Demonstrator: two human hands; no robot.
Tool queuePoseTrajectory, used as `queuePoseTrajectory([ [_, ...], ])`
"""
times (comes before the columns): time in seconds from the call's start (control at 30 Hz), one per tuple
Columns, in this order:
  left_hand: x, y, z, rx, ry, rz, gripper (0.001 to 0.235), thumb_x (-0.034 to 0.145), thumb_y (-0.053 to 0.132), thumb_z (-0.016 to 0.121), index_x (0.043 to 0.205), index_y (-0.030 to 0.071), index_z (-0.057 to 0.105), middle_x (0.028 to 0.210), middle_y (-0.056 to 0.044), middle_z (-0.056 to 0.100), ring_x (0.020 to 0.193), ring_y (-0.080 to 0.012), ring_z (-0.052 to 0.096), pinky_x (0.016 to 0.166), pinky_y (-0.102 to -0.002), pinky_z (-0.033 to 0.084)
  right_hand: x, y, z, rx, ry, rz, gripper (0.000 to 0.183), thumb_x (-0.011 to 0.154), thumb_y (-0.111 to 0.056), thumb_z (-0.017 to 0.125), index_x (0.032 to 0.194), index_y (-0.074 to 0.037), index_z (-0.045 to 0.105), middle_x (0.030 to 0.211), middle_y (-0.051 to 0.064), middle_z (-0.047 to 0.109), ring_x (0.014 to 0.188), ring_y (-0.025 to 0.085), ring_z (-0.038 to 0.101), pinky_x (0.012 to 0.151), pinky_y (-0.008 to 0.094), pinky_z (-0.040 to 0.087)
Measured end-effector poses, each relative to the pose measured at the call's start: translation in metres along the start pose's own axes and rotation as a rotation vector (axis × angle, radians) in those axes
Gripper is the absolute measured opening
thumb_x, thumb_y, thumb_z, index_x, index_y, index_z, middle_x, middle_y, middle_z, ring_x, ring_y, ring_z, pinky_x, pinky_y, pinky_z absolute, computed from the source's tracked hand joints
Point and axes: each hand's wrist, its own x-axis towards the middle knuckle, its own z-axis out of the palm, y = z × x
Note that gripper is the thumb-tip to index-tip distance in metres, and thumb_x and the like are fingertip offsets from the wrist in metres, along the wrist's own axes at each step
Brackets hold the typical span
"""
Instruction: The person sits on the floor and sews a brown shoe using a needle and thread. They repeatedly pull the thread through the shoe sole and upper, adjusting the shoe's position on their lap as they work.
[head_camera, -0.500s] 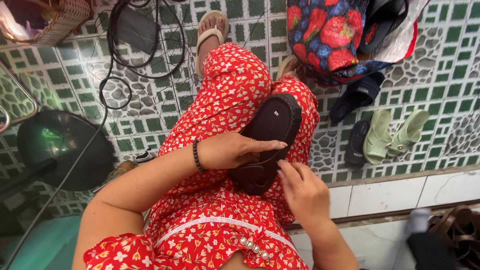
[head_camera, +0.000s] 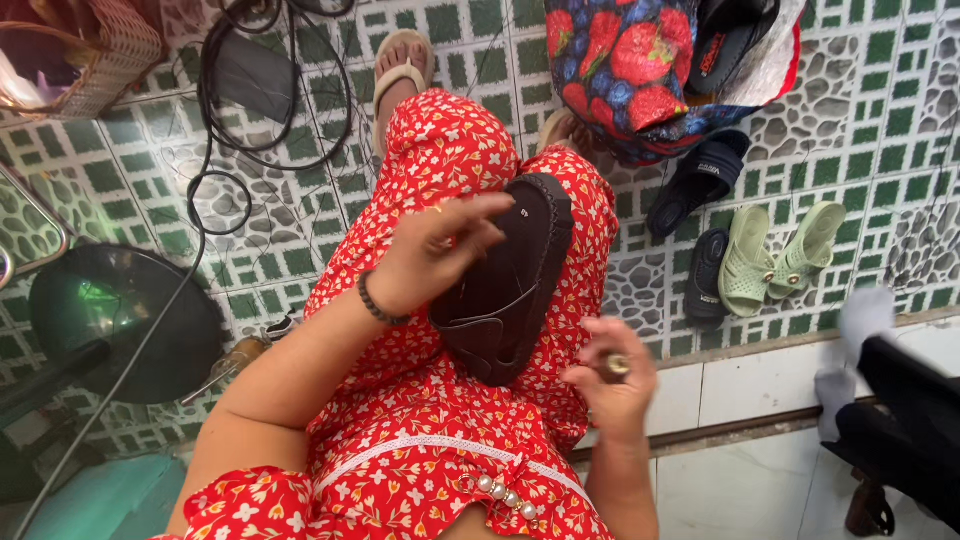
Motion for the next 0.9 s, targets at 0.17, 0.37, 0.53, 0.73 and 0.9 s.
queuePoseTrajectory([
  [0.17, -0.014, -0.011, 0.007, 0.008, -0.103, 0.025, 0.042, 0.089, 0.004, 0.075, 0.13, 0.013, 0.068, 0.085, -0.008, 0.077, 0.08, -0.0243, 0.075, 0.076, -0.037, 0.059, -0.047, 0.046, -0.016, -0.05, 0.033, -0.018, 0.024, 0.073, -0.013, 0.086, 0.092, -0.002, 0.076, 0.073, 0.011, 0.077, 0.065, 0.016, 0.075, 0.063, 0.028, 0.059],
  [0.37, -0.017, -0.015, 0.016, 0.171, -0.09, 0.217, 0.032, 0.087, 0.003, 0.076, 0.118, 0.007, 0.071, 0.082, -0.011, 0.075, 0.077, -0.0332, 0.071, 0.072, -0.044, 0.056, 0.009, 0.01, -0.008, -0.709, 0.107, -0.078, 0.032, 0.086, -0.021, 0.084, 0.115, -0.01, 0.073, 0.111, 0.012, 0.072, 0.09, 0.027, 0.07, 0.076, 0.034, 0.057],
  [0.53, -0.003, -0.069, -0.065, 0.547, 0.184, 0.365, 0.034, 0.088, 0.011, 0.079, 0.12, 0.023, 0.074, 0.081, 0.008, 0.074, 0.077, -0.0145, 0.07, 0.084, -0.032, 0.051, 0.015, 0.006, 0.022, -0.324, 0.135, 0.006, 0.038, 0.088, -0.001, 0.077, 0.124, -0.005, 0.07, 0.103, 0.014, 0.077, 0.098, 0.025, 0.073, 0.087, 0.038, 0.059],
  [0.73, -0.029, -0.091, -0.226, 0.783, 0.461, 0.041, 0.033, 0.093, 0.007, 0.099, 0.116, 0.019, 0.078, 0.075, 0.008, 0.067, 0.083, -0.0156, 0.062, 0.095, -0.03, 0.027, -0.033, 0.069, -0.2, -0.145, 0.509, 0.758, 0.032, 0.117, -0.058, 0.048, 0.099, -0.033, 0.054, 0.073, -0.012, 0.056, 0.068, 0.002, 0.065, 0.066, 0.016, 0.059],
  [0.9, -0.013, -0.059, -0.154, 1.231, 0.157, 0.21, 0.018, 0.094, 0.012, 0.084, 0.109, 0.007, 0.075, 0.147, -0.015, 0.064, 0.144, -0.0347, 0.047, 0.127, -0.049, 0.006, -0.078, 0.154, -0.259, -1.203, 0.662, 0.118, 0.017, 0.106, -0.015, 0.09, 0.12, -0.018, 0.082, 0.099, 0.007, 0.074, 0.085, 0.029, 0.072, 0.071, 0.035, 0.058],
])
